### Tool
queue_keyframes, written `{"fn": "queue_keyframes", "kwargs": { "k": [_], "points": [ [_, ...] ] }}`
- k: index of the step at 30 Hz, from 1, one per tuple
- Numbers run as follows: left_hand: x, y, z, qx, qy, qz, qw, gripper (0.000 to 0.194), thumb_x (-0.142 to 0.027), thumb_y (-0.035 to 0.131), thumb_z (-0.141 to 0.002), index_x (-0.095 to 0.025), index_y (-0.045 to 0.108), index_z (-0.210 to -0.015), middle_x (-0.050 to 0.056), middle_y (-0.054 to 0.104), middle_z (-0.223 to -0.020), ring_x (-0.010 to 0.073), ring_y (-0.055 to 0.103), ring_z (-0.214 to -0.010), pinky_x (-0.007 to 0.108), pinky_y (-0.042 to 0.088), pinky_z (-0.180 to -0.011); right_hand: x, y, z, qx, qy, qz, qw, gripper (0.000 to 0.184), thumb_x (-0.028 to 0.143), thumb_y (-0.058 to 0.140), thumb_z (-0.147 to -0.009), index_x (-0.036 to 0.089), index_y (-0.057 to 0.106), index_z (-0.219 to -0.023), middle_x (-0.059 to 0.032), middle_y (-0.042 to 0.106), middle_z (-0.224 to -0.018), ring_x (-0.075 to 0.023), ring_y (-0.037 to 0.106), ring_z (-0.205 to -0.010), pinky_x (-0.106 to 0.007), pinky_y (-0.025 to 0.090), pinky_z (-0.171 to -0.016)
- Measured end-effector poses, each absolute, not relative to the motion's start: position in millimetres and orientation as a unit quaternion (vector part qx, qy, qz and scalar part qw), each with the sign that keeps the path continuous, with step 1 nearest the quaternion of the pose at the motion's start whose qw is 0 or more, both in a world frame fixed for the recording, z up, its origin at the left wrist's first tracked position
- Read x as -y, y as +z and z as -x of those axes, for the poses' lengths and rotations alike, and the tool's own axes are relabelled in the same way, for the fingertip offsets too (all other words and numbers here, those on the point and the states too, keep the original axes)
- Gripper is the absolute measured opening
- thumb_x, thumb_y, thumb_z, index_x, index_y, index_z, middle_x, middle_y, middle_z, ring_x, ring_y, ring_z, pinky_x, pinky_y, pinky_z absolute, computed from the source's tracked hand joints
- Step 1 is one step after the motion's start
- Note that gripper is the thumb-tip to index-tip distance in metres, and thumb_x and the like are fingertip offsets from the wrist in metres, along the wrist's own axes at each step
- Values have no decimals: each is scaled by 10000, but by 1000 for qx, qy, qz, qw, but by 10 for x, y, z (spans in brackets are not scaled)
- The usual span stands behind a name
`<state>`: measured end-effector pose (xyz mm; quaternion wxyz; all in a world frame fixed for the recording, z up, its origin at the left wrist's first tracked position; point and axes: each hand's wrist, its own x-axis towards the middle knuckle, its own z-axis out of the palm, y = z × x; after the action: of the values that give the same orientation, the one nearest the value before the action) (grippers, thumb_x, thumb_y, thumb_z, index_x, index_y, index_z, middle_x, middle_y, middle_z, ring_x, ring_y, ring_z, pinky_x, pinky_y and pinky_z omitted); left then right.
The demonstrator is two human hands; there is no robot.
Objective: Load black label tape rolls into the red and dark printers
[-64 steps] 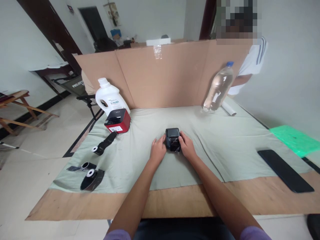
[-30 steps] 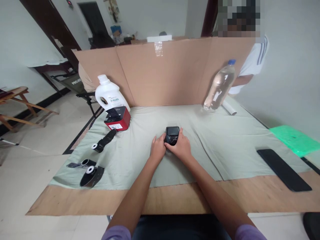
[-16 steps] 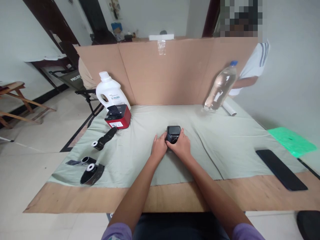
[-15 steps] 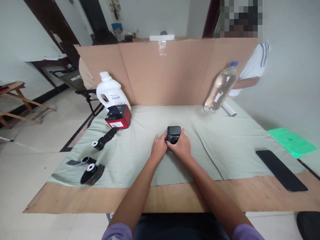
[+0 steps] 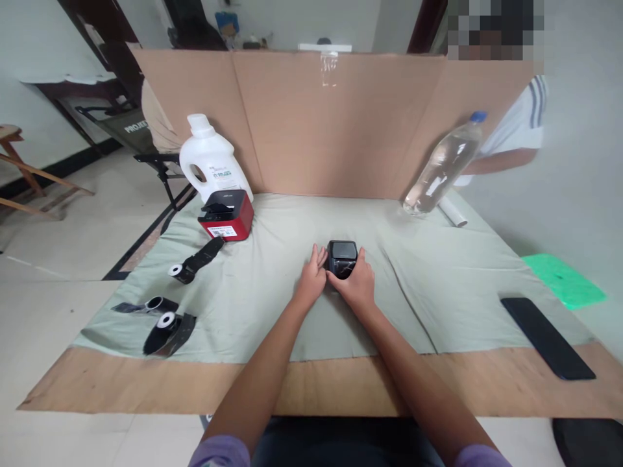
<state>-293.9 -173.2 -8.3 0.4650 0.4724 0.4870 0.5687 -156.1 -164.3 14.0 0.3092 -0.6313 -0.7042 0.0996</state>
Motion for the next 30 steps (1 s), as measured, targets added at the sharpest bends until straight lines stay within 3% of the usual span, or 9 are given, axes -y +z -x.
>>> {"fn": "queue_keyframes", "kwargs": {
  "k": [12,20,25,30],
  "points": [
    [1643,-79,3025,-522,521,-505,448,919,37,442,-738,-98,216,-1618,170,500,-1522,215,516,-1389,406,316,-1240,1630,166,1554,706,111,628,307,1117,646,702,-692,-34,336,-1500,-291,643,-1269,-413,609,-1136,-495,473,-961],
    [1586,-39,3095,-513,555,-413,507,780,-124,498,-892,-125,219,-1620,145,561,-1473,217,566,-1346,408,367,-1207,1660,182,1562,695,133,636,307,1112,654,685,-692,23,298,-1521,-262,632,-1293,-403,586,-1165,-489,458,-975],
    [1576,15,3128,-486,585,-374,531,720,-160,506,-913,-159,292,-1600,159,508,-1515,266,524,-1386,459,375,-1193,1663,180,1560,696,136,636,304,1128,647,691,-691,16,275,-1528,-266,622,-1306,-403,576,-1185,-494,442,-1003],
    [1591,25,3067,-467,576,-468,480,702,-136,473,-899,-115,303,-1580,202,439,-1564,242,487,-1418,437,319,-1227,1664,185,1563,698,137,634,303,1139,628,703,-690,1,264,-1534,-276,606,-1335,-411,573,-1194,-504,432,-1022]
  ]
}}
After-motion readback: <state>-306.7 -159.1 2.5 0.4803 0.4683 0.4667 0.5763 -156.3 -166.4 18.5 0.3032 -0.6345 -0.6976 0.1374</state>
